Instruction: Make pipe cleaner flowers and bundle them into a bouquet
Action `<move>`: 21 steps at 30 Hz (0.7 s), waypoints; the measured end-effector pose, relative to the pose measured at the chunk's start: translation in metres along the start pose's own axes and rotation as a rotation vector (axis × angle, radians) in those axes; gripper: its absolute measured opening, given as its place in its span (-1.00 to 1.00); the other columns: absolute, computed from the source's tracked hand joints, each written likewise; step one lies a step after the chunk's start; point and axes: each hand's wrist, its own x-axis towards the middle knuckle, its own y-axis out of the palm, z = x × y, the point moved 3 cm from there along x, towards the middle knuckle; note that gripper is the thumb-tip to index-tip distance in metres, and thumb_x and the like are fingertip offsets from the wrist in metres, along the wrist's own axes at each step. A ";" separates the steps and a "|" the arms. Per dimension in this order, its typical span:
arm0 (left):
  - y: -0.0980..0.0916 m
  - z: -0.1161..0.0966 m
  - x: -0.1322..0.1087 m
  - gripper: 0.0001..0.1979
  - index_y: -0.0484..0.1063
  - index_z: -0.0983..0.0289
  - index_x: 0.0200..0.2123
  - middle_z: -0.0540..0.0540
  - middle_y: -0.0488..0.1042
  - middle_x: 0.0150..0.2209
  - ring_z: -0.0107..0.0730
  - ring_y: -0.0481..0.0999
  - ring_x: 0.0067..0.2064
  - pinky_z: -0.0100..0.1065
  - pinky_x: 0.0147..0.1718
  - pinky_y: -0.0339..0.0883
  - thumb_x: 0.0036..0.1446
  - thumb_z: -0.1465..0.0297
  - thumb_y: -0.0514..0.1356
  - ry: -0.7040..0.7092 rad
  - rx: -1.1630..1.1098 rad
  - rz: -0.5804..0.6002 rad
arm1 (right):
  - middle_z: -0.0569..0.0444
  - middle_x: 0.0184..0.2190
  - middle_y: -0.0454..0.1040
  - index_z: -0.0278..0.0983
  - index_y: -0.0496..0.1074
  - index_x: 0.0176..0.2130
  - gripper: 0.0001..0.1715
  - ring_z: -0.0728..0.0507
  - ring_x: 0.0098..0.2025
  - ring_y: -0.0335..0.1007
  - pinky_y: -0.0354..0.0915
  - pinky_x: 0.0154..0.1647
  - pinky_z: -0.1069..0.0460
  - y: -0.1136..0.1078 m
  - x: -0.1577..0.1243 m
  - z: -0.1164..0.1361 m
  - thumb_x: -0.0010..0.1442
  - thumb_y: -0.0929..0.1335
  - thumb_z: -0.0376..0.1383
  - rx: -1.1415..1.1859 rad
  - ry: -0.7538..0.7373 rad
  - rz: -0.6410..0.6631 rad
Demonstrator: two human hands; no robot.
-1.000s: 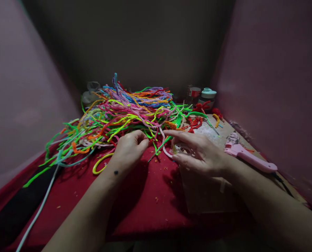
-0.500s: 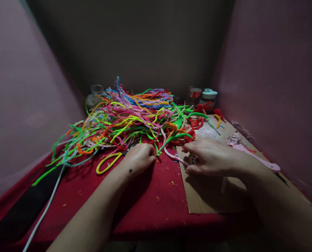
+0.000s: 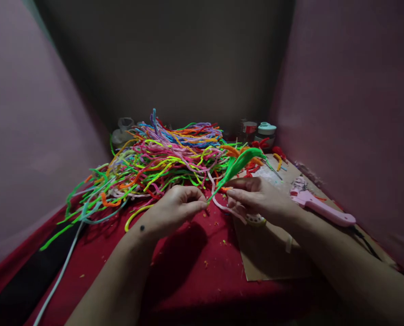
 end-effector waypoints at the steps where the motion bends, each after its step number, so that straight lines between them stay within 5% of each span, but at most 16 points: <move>1: 0.003 -0.001 -0.002 -0.82 0.37 0.32 -0.42 -0.07 0.23 -0.57 -0.57 0.14 -0.56 -0.50 -0.60 0.01 0.04 0.30 0.11 -0.008 -0.086 0.047 | 0.10 -0.54 0.43 -0.37 0.45 -0.28 -0.68 0.07 -0.64 0.21 0.05 -0.67 0.15 0.004 0.002 -0.003 0.12 0.33 -0.14 0.105 0.000 -0.019; 6: 0.012 -0.004 -0.005 -0.84 0.31 0.32 -0.39 -0.13 0.15 -0.65 -0.62 0.04 -0.62 -0.51 -0.65 -0.10 0.06 0.32 0.12 -0.027 -0.301 0.117 | 0.18 -0.67 0.36 -0.37 0.45 -0.40 -0.75 0.08 -0.67 0.20 0.10 -0.68 0.17 0.015 0.009 -0.006 -0.05 0.45 -0.22 0.556 -0.085 -0.125; 12: 0.010 -0.006 -0.005 -0.85 0.34 0.33 -0.34 -0.11 0.20 -0.60 -0.62 0.09 -0.61 -0.50 -0.63 -0.01 0.02 0.36 0.15 0.051 -0.294 0.127 | 0.16 -0.68 0.41 -0.32 0.33 -0.55 -0.72 0.04 -0.68 0.28 0.17 -0.69 0.16 0.020 0.009 0.000 -0.08 0.47 -0.25 0.650 -0.113 -0.159; 21: 0.023 -0.004 0.003 -0.82 0.25 0.30 -0.19 0.14 0.43 -0.31 -0.31 0.43 -0.30 -0.33 -0.33 0.27 0.09 0.52 0.04 0.465 0.427 -0.481 | 0.21 -0.73 0.27 -0.30 0.30 -0.59 -0.69 0.08 -0.70 0.11 0.03 -0.69 0.13 0.023 0.017 0.026 0.03 0.39 -0.19 0.312 -0.262 -0.426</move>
